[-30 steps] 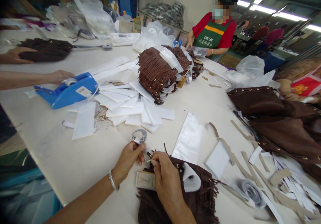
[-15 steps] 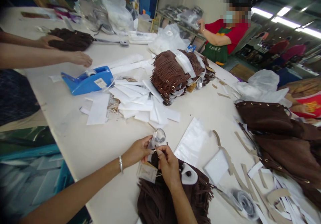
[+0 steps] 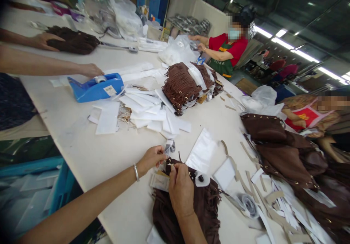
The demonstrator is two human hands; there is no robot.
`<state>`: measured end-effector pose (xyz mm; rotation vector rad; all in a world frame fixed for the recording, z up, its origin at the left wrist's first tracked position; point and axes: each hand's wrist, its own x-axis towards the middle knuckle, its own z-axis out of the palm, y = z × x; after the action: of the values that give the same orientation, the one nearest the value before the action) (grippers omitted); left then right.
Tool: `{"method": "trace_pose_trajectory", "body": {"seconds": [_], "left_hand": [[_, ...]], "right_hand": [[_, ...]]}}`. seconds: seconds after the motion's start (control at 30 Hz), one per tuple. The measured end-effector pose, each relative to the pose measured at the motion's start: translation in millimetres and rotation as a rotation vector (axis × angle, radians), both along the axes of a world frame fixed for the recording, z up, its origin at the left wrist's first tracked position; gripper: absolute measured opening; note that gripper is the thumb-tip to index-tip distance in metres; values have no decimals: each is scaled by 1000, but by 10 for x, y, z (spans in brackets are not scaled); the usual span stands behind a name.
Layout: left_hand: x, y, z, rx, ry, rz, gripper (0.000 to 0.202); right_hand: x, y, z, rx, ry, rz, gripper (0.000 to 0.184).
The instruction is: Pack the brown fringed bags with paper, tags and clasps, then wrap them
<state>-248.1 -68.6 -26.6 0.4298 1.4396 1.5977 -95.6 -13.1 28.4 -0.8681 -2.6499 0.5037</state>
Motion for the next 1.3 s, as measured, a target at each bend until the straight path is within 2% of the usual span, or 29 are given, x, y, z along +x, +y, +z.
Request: {"method": "trace_pose_trajectory", "body": {"seconds": [0.17,0.37,0.53,0.63,0.73,0.77,0.83,0.9,0.97,1.13,1.3], "left_hand": [[-17,-16,11,-1,-9,11,17],[-70,-67,-3,36,-47,-32,16],[-126,-89,-32,10,-36,-75,12],[-156,-229,56,-45,32,-24,8],[-145,-488,241,-93,217,101,16],[-125,-573,306,-97,287,89,21],[-60,-697,408,-69,339,-67,40],[21,-753,446,-6,218,-299,54],[92,-763,425,53,50,-427,58],[178,-798,346,127,-198,-502,53],[209,-847,358,161,-287,-512,48]], "right_hand": [[-75,-47,-18,18,-56,-85,28],[-166,-137,-3,-209,-14,-129,34],[-122,-166,6,-369,22,-157,37],[-69,-177,48,-371,22,-165,35],[-50,-217,126,-322,11,-140,30],[-52,-239,153,-301,9,-116,28],[-62,-288,201,-260,11,-37,24],[-64,-334,238,-233,17,68,19],[-42,-367,271,-217,11,159,16],[107,-370,380,-247,-52,313,18],[176,-336,472,-321,-72,331,19]]}}
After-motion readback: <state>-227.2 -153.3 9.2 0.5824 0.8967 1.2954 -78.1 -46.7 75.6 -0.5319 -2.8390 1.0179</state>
